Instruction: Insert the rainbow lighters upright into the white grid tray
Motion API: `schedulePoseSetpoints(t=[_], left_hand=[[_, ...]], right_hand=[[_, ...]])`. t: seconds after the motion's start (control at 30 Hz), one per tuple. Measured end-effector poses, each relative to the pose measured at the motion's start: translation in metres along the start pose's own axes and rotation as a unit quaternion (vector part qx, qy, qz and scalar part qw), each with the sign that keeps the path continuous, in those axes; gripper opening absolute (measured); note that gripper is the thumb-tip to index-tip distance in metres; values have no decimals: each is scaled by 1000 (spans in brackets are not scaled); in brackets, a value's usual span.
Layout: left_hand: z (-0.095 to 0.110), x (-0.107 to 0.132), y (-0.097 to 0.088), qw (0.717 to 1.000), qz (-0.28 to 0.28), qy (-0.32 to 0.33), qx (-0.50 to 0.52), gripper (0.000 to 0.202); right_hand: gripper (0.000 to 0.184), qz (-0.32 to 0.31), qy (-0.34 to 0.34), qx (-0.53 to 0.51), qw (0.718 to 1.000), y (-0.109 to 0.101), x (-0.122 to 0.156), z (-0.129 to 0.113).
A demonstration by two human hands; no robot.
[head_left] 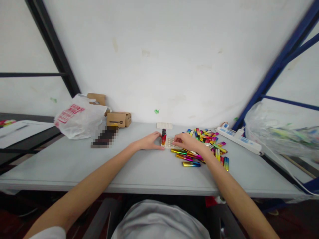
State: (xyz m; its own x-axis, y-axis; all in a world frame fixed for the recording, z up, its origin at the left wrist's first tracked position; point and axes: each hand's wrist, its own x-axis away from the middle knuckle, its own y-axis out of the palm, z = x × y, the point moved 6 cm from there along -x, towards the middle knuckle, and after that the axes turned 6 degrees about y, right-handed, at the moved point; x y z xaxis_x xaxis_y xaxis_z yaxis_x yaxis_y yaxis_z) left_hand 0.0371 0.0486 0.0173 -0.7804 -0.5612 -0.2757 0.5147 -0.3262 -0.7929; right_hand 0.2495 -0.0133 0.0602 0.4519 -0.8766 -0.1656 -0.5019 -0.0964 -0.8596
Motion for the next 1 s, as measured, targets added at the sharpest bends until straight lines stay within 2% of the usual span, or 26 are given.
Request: schedulePoseSetpoints(t=[0.13, 0.3, 0.43, 0.67, 0.73, 0.83, 1.0], left_hand=[[-2, 0, 0, 1000, 3, -6, -4, 77], [-4, 0, 0, 1000, -4, -5, -13, 80], [-4, 0, 0, 1000, -5, -2, -17, 77], [-8, -2, 0, 999, 18, -5, -29, 72], [-8, -2, 0, 999, 21, 1, -30, 71], [-7, -1, 0, 999, 25, 15, -28, 70], [-5, 0, 1, 999, 19, 23, -28, 72]], right_hand=[[21, -82, 43, -41, 995, -4, 12, 17], [28, -76, 41, -53, 995, -10, 16, 18], [20, -123, 35, -10, 992, -4, 15, 16], [12, -128, 13, 53, 990, 4, 11, 10], [12, -116, -5, 63, 991, 5, 10, 6], [12, -65, -34, 31, 997, 0, 11, -1], [30, -15, -6, -63, 998, -9, 12, -6]])
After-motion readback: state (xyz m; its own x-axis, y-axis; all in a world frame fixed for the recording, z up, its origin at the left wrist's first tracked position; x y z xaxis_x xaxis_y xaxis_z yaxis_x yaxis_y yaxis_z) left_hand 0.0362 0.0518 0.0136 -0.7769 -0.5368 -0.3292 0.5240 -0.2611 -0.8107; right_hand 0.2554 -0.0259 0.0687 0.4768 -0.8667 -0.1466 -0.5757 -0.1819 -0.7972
